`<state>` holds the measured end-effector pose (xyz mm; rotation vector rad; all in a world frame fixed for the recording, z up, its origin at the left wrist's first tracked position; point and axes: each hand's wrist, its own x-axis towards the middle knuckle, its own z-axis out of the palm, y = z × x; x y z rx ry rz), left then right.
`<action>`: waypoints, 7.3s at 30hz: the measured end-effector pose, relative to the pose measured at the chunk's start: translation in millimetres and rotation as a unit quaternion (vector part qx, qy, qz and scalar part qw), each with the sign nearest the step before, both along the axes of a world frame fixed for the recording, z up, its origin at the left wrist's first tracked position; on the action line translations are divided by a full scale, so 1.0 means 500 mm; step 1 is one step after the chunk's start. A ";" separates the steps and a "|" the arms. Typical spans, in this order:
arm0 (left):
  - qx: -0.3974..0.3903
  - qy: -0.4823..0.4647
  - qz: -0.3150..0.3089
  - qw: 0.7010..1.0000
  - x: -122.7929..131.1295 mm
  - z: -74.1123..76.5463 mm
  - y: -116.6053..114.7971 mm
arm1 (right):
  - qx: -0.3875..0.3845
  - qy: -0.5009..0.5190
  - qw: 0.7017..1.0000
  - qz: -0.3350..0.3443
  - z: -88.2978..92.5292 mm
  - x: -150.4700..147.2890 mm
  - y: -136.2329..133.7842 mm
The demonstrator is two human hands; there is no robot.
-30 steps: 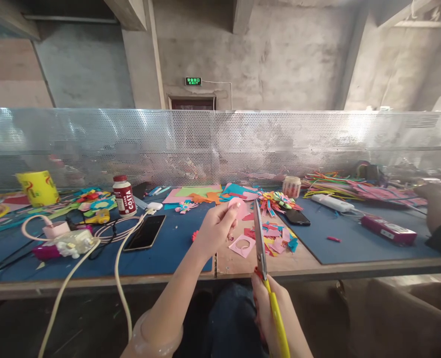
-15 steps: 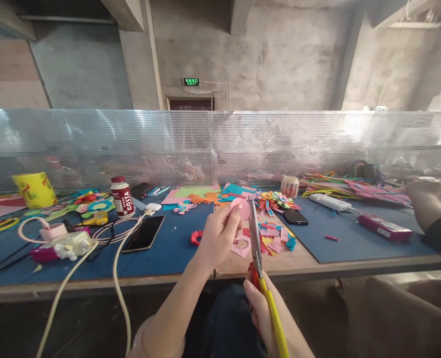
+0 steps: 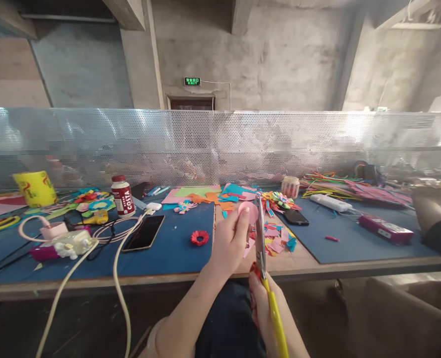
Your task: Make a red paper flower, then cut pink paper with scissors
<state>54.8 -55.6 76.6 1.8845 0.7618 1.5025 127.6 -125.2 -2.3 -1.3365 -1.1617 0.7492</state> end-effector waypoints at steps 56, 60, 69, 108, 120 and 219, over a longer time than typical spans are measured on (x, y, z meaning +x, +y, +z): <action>-0.063 0.104 -0.121 0.985 -0.070 0.049 0.035 | -0.022 -0.055 0.998 -0.015 0.002 0.009 -0.013; -0.066 0.099 -0.128 0.985 -0.074 0.045 0.041 | -0.012 -0.019 1.000 -0.010 -0.008 0.009 -0.007; -0.047 0.141 -0.128 0.981 -0.071 0.042 0.024 | -0.008 0.019 1.000 0.017 -0.008 0.006 -0.008; -0.042 0.142 -0.123 0.981 -0.074 0.046 0.016 | -0.016 -0.025 0.999 0.043 -0.008 0.018 -0.003; -0.065 0.112 -0.124 0.984 -0.076 0.041 0.023 | -0.042 -0.029 0.998 0.023 0.001 0.011 -0.013; -0.092 0.112 -0.209 0.967 -0.078 0.040 0.006 | -0.039 -0.030 0.998 0.040 0.020 0.011 -0.030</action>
